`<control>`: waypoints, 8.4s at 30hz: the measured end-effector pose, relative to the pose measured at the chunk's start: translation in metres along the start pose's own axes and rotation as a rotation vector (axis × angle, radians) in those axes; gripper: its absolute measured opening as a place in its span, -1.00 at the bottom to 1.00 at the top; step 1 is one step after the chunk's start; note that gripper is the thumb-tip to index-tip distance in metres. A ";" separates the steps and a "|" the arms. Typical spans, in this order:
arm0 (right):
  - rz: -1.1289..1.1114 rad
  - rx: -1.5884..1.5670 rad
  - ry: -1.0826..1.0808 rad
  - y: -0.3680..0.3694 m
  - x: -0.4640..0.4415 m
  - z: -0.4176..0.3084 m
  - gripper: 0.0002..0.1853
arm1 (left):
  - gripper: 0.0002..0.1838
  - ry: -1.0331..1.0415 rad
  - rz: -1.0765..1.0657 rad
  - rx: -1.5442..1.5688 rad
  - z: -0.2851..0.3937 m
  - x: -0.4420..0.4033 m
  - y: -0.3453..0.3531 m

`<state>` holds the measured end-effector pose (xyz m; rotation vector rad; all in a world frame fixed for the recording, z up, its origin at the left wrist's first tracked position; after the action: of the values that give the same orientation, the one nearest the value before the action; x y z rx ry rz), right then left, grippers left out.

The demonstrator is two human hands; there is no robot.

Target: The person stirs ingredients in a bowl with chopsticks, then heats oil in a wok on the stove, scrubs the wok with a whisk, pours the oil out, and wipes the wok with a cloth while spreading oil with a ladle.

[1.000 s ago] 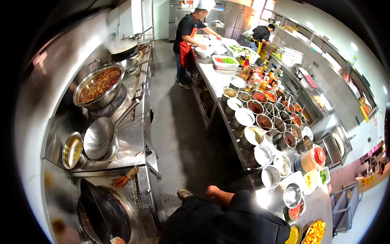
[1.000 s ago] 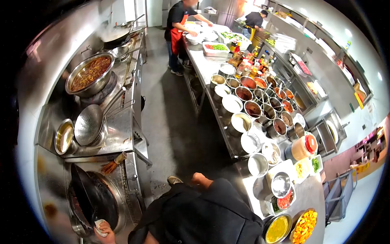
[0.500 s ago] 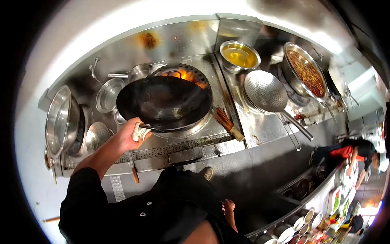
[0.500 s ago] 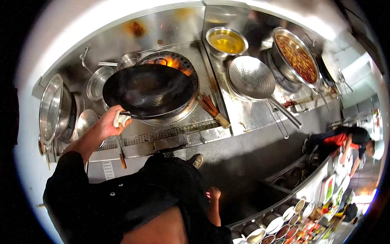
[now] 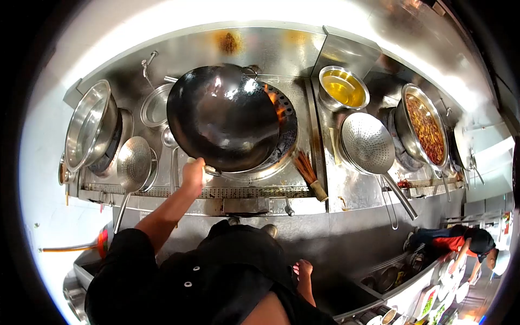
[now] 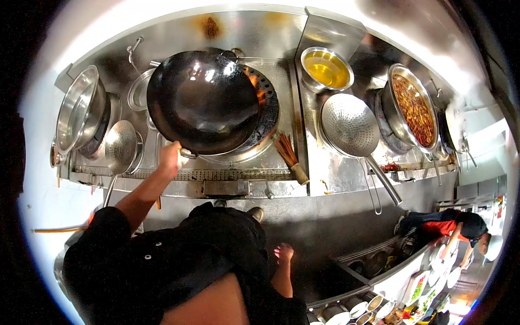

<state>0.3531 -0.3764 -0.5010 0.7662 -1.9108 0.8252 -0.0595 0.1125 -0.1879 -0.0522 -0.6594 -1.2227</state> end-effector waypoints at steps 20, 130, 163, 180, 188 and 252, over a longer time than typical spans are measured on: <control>-0.121 0.103 -0.187 -0.141 -0.083 -0.018 -0.91 | -0.56 0.394 0.426 -0.042 -0.110 -0.015 0.035; -0.066 2.765 -1.005 0.355 0.312 -0.573 -0.50 | -0.74 -0.725 -0.369 0.422 -0.171 0.003 0.113; 0.758 1.318 -1.139 0.105 0.057 -0.373 -0.59 | -0.63 -1.006 -0.355 0.413 -0.085 0.069 0.085; 0.163 0.530 -0.415 0.334 0.031 0.040 -0.64 | -0.47 -1.053 -0.526 0.062 0.003 0.025 0.023; -0.112 0.407 -0.511 0.546 0.054 0.081 -0.65 | -0.36 -0.932 -0.544 -0.078 0.012 -0.007 0.008; 0.255 0.146 -0.258 0.294 0.047 0.211 -0.53 | -0.77 -0.722 -0.443 -0.002 -0.020 0.023 -0.006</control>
<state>0.0049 -0.3793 -0.6097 0.7544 -2.2290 1.0747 -0.0518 0.0832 -0.1944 -0.3785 -1.3483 -1.6410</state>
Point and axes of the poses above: each hand's wrist, its own x-axis away from the middle knuckle, its own y-axis out of the palm, z = x × y, the point moved 8 cm from there along -x, towards the middle knuckle, and after that the axes turned 11 degrees about x, right-handed, at the moved point
